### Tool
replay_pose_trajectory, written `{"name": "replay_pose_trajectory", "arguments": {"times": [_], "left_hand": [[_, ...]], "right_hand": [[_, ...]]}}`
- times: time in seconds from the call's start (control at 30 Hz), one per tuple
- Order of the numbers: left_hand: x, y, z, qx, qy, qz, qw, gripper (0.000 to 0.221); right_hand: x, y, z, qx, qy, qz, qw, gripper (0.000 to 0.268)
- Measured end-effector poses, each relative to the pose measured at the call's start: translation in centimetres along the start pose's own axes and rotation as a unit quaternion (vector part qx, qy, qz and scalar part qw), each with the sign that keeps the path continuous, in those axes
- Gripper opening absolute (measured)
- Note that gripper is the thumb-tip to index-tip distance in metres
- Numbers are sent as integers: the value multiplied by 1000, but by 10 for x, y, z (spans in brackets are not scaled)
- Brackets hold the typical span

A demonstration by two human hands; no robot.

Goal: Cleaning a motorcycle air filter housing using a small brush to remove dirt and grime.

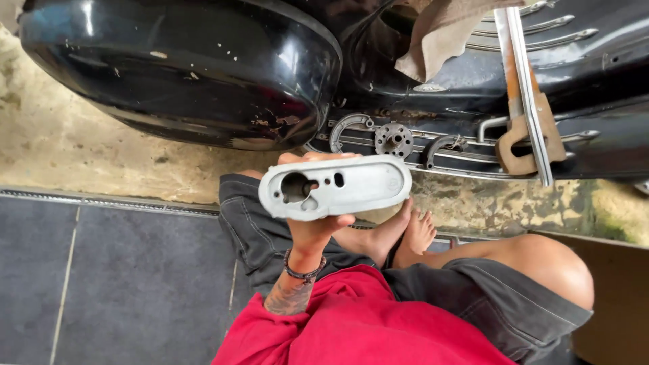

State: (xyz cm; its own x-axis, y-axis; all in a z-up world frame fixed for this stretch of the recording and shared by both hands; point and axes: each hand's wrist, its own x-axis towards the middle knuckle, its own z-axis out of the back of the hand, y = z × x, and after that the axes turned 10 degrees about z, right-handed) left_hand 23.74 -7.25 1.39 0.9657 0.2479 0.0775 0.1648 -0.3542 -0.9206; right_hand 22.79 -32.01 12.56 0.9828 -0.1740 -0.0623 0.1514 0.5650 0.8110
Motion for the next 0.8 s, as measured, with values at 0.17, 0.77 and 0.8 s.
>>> {"name": "replay_pose_trajectory", "arguments": {"times": [0.17, 0.77, 0.8], "left_hand": [[15, 4, -25, 24, -7, -4, 1000, 73], [68, -84, -70, -108, 109, -31, 988, 67], [70, -85, -72, -105, 106, -31, 988, 67]], "right_hand": [[-43, 68, -4, 34, -38, -56, 997, 39], [125, 177, 70, -253, 170, 475, 825, 41], [122, 176, 70, -251, 173, 477, 825, 41]]}}
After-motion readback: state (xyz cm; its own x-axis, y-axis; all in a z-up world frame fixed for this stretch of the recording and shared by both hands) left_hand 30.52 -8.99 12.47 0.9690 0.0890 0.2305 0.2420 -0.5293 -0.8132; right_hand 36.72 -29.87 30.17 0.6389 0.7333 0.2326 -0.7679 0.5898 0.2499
